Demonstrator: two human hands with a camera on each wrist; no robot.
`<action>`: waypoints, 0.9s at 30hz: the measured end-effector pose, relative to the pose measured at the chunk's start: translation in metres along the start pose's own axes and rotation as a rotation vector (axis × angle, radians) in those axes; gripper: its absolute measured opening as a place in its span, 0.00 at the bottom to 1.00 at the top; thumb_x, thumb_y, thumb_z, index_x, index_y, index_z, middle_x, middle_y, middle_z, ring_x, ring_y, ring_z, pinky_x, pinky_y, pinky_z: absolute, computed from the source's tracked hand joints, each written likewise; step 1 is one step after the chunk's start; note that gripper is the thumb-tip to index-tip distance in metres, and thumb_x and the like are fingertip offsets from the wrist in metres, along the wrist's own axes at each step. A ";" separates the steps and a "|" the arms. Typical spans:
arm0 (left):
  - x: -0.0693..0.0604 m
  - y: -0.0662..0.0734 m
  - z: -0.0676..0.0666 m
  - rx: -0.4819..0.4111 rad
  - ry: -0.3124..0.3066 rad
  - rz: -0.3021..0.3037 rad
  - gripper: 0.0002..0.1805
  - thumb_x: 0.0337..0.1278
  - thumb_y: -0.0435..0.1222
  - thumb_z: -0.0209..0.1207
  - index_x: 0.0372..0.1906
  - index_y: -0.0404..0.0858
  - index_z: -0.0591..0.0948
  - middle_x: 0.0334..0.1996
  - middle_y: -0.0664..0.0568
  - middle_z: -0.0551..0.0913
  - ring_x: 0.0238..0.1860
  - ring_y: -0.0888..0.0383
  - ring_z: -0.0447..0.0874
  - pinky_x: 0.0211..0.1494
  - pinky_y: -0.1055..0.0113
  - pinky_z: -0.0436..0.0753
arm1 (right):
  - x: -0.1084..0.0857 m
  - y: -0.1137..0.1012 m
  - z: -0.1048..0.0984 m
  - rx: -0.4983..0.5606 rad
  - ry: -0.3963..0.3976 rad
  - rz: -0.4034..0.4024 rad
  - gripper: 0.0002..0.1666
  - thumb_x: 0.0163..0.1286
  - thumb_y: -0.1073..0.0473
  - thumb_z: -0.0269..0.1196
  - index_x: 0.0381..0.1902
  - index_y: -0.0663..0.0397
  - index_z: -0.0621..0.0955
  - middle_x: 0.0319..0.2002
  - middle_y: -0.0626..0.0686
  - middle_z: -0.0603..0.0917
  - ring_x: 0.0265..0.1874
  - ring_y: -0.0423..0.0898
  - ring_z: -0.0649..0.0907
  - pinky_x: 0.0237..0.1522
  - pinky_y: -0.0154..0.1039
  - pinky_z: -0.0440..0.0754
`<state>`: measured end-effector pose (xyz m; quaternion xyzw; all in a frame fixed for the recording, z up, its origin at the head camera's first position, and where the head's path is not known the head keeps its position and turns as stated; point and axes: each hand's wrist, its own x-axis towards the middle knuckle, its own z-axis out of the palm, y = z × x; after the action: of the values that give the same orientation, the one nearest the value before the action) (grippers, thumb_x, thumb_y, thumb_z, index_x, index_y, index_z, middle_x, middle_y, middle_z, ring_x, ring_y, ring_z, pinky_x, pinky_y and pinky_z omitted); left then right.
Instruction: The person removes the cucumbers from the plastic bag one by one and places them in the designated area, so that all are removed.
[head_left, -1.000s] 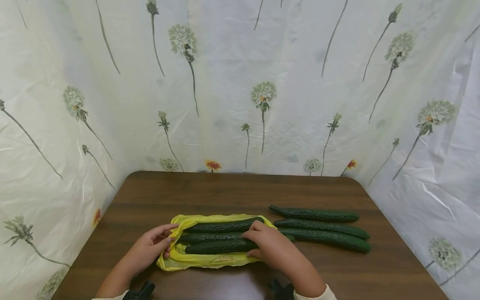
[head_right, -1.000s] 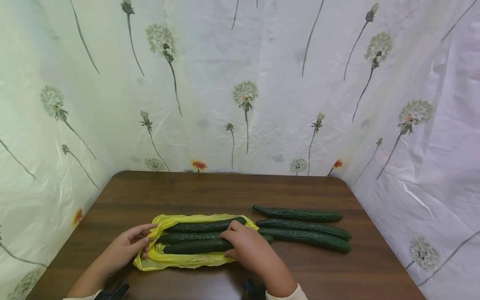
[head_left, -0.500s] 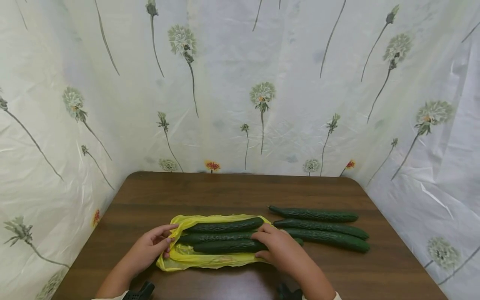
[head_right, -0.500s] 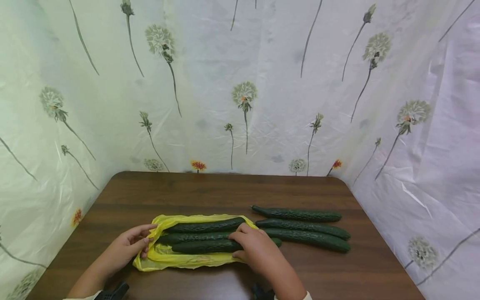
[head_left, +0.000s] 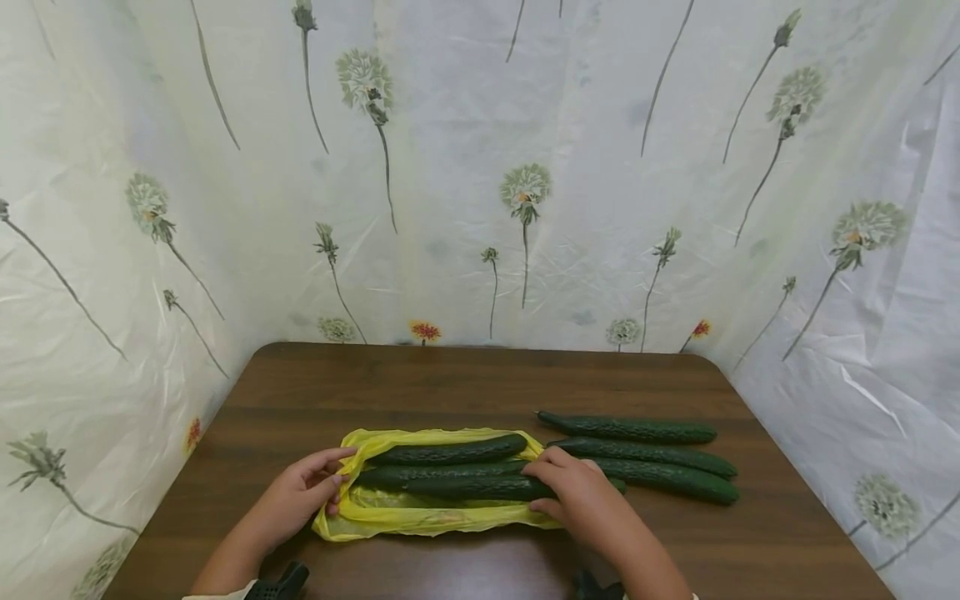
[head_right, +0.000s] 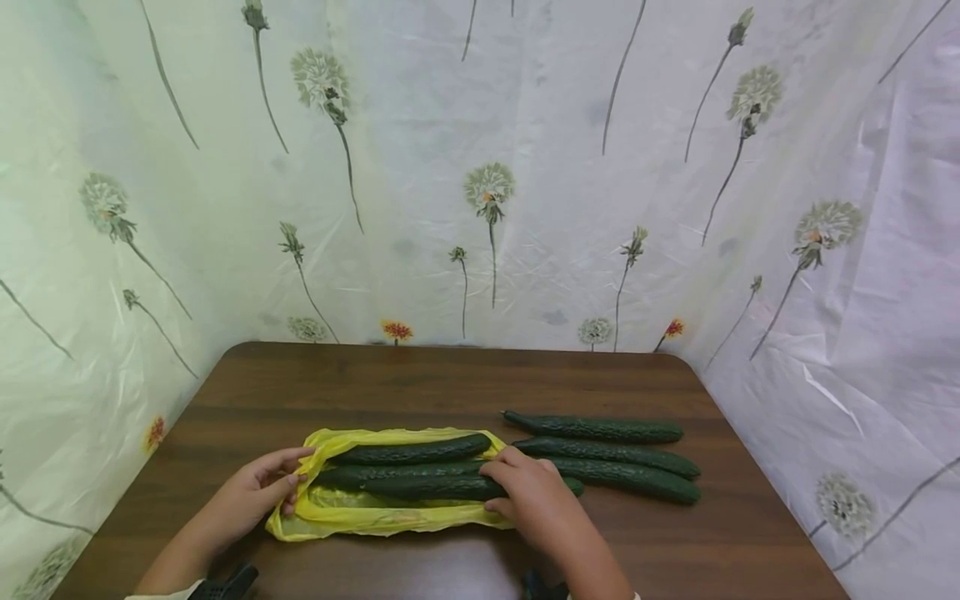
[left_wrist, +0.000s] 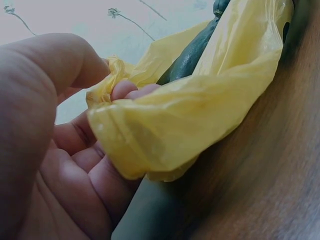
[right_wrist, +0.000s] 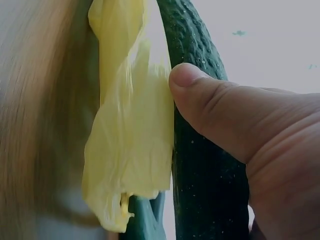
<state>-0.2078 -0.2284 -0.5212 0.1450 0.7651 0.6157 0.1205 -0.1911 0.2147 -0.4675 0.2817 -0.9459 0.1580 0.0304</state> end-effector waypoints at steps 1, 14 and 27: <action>0.000 0.000 0.000 -0.002 -0.002 0.003 0.26 0.80 0.34 0.55 0.76 0.30 0.69 0.51 0.34 0.75 0.35 0.57 0.81 0.39 0.61 0.89 | -0.001 0.001 0.000 0.001 0.002 0.004 0.25 0.65 0.51 0.75 0.60 0.43 0.85 0.50 0.40 0.79 0.40 0.31 0.79 0.45 0.46 0.78; 0.001 0.001 0.000 0.005 -0.001 -0.010 0.26 0.80 0.33 0.54 0.76 0.30 0.69 0.51 0.35 0.75 0.36 0.57 0.82 0.40 0.61 0.89 | -0.017 0.016 0.003 0.008 0.057 0.055 0.26 0.65 0.52 0.76 0.60 0.44 0.85 0.54 0.41 0.81 0.46 0.38 0.84 0.49 0.51 0.79; 0.000 0.001 0.001 -0.013 -0.015 0.006 0.27 0.81 0.34 0.54 0.76 0.29 0.67 0.52 0.33 0.74 0.35 0.57 0.81 0.39 0.61 0.89 | -0.033 0.029 0.002 -0.011 0.096 0.119 0.27 0.63 0.52 0.77 0.60 0.41 0.85 0.53 0.38 0.80 0.43 0.32 0.82 0.47 0.49 0.77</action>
<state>-0.2073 -0.2274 -0.5200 0.1512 0.7596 0.6200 0.1254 -0.1794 0.2546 -0.4826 0.2167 -0.9594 0.1676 0.0676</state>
